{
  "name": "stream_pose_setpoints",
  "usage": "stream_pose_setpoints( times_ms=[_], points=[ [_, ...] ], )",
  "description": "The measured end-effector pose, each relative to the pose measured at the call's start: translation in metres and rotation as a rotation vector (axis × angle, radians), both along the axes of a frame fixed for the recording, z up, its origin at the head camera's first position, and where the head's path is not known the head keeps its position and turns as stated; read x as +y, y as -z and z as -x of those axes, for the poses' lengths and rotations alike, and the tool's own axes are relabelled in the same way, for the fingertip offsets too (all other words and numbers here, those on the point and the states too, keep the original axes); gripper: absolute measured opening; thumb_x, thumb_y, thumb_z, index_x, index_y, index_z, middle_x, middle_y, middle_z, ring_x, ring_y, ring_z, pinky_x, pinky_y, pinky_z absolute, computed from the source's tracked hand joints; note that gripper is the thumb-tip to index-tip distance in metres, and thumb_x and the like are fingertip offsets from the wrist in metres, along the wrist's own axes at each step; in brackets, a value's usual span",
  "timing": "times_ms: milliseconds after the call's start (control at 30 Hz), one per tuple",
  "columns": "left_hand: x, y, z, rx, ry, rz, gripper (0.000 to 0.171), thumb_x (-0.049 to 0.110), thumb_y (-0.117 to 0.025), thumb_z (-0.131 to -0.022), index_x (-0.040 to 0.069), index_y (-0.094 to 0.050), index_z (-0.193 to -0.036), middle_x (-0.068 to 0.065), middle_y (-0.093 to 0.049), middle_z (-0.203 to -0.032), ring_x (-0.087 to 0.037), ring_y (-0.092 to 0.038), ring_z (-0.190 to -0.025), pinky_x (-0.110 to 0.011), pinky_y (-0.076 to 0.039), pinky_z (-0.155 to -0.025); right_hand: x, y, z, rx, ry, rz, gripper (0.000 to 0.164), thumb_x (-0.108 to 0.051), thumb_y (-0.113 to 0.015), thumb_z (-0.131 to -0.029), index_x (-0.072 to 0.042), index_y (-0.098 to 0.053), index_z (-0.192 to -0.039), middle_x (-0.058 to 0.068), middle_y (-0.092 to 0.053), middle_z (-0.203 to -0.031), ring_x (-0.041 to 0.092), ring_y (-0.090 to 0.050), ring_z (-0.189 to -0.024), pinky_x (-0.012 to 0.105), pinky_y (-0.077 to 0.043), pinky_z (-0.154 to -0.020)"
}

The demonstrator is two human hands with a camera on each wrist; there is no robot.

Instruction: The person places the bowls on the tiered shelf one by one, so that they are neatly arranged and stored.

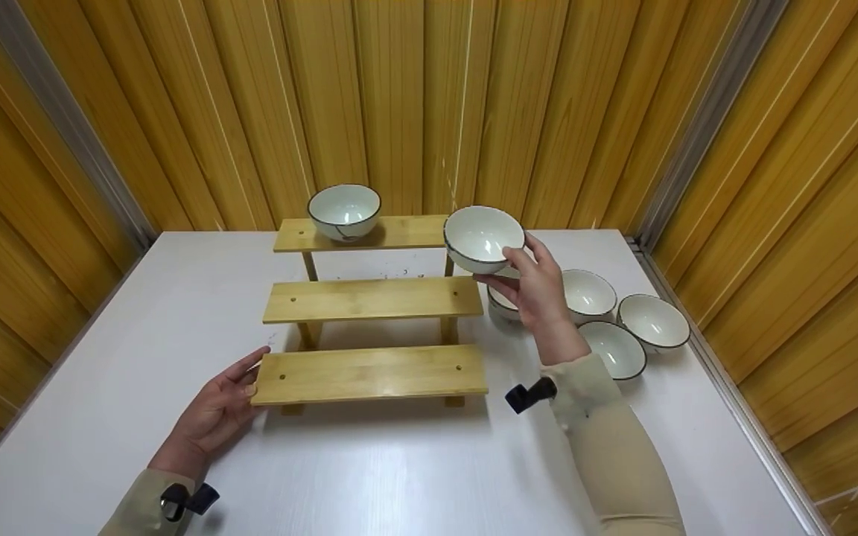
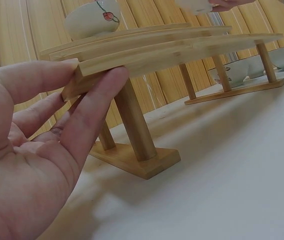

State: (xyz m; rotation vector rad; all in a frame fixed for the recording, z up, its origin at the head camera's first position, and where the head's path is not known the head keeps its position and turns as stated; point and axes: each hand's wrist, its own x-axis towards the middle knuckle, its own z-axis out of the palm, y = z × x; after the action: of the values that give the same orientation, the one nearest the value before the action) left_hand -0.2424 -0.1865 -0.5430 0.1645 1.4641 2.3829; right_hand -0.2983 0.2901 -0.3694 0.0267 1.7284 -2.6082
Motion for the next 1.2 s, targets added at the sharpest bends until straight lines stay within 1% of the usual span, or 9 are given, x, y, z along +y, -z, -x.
stream_pose_setpoints(
  times_ms=[300,400,467,600,733,867,967,1100,1200],
  points=[
    [0.001,0.0,0.001,-0.003,0.01,0.004,0.073,-0.008,-0.057,-0.096,0.008,-0.029,-0.162,-0.005,-0.053,-0.145,-0.021,-0.065,-0.122,-0.035,-0.058,-0.096,-0.034,-0.017,0.036,-0.07,0.017,-0.069,0.061,-0.014,-0.046,-0.106,-0.016,-0.026,-0.164,0.01,-0.043,-0.137,0.024,-0.068,-0.1,0.034,-0.062,-0.09],
    [0.001,-0.001,0.001,-0.005,0.006,0.013,0.073,-0.008,-0.057,-0.096,0.008,-0.03,-0.162,-0.006,-0.053,-0.145,-0.021,-0.066,-0.121,-0.035,-0.058,-0.096,-0.044,-0.019,0.048,-0.086,0.014,-0.116,0.061,-0.016,-0.045,-0.106,-0.018,-0.025,-0.164,0.015,-0.04,-0.145,0.033,-0.066,-0.108,0.031,-0.061,-0.09],
    [0.0,-0.001,0.001,-0.004,0.002,0.02,0.072,-0.007,-0.058,-0.096,0.009,-0.032,-0.161,-0.006,-0.053,-0.145,-0.021,-0.066,-0.12,-0.035,-0.058,-0.096,-0.05,-0.02,0.056,-0.096,0.006,-0.147,0.062,-0.017,-0.045,-0.106,-0.019,-0.024,-0.164,0.017,-0.037,-0.153,0.037,-0.061,-0.12,0.029,-0.06,-0.091],
    [0.0,-0.001,0.001,0.002,0.004,0.029,0.071,-0.005,-0.058,-0.097,0.01,-0.032,-0.161,-0.005,-0.054,-0.145,-0.021,-0.066,-0.119,-0.035,-0.058,-0.095,-0.062,-0.021,0.068,-0.108,-0.008,-0.173,0.062,-0.018,-0.045,-0.106,-0.02,-0.023,-0.165,0.018,-0.029,-0.163,0.035,-0.047,-0.14,0.028,-0.058,-0.096],
    [0.0,-0.001,0.001,0.004,0.007,0.027,0.07,-0.005,-0.058,-0.097,0.01,-0.034,-0.161,-0.005,-0.055,-0.144,-0.021,-0.067,-0.118,-0.036,-0.058,-0.094,-0.069,-0.021,0.078,-0.126,-0.011,-0.159,0.063,-0.018,-0.045,-0.106,-0.02,-0.023,-0.165,0.017,-0.029,-0.165,0.033,-0.044,-0.144,0.03,-0.055,-0.102],
    [0.0,-0.001,0.001,0.005,0.013,0.017,0.07,-0.006,-0.058,-0.097,0.011,-0.035,-0.16,-0.003,-0.055,-0.144,-0.021,-0.066,-0.119,-0.036,-0.058,-0.095,-0.073,-0.021,0.084,-0.145,-0.017,-0.134,0.064,-0.017,-0.046,-0.106,-0.021,-0.022,-0.165,0.019,-0.028,-0.165,0.036,-0.043,-0.145,0.03,-0.058,-0.098],
    [0.0,-0.001,0.001,0.008,0.021,0.002,0.069,-0.006,-0.058,-0.097,0.011,-0.035,-0.16,-0.003,-0.056,-0.144,-0.021,-0.066,-0.12,-0.035,-0.058,-0.095,-0.075,-0.019,0.088,-0.152,-0.009,-0.143,0.064,-0.017,-0.046,-0.106,-0.02,-0.022,-0.165,0.021,-0.031,-0.162,0.037,-0.048,-0.139,0.026,-0.061,-0.086],
    [-0.002,0.001,0.001,0.023,0.04,-0.021,0.07,-0.007,-0.056,-0.097,0.008,-0.031,-0.161,-0.003,-0.055,-0.144,-0.019,-0.066,-0.119,-0.035,-0.059,-0.094,-0.078,-0.017,0.089,-0.165,0.009,-0.156,0.063,-0.018,-0.049,-0.105,-0.02,-0.026,-0.164,0.019,-0.044,-0.144,0.028,-0.057,-0.116,0.021,-0.06,-0.073],
    [-0.002,0.0,0.001,0.023,0.043,-0.03,0.071,-0.008,-0.055,-0.097,0.007,-0.029,-0.162,-0.003,-0.055,-0.143,-0.019,-0.066,-0.118,-0.035,-0.059,-0.093,-0.079,-0.016,0.089,-0.17,0.002,-0.158,0.062,-0.018,-0.049,-0.105,-0.02,-0.027,-0.163,0.016,-0.047,-0.137,0.024,-0.057,-0.111,0.022,-0.06,-0.073]
  ],
)
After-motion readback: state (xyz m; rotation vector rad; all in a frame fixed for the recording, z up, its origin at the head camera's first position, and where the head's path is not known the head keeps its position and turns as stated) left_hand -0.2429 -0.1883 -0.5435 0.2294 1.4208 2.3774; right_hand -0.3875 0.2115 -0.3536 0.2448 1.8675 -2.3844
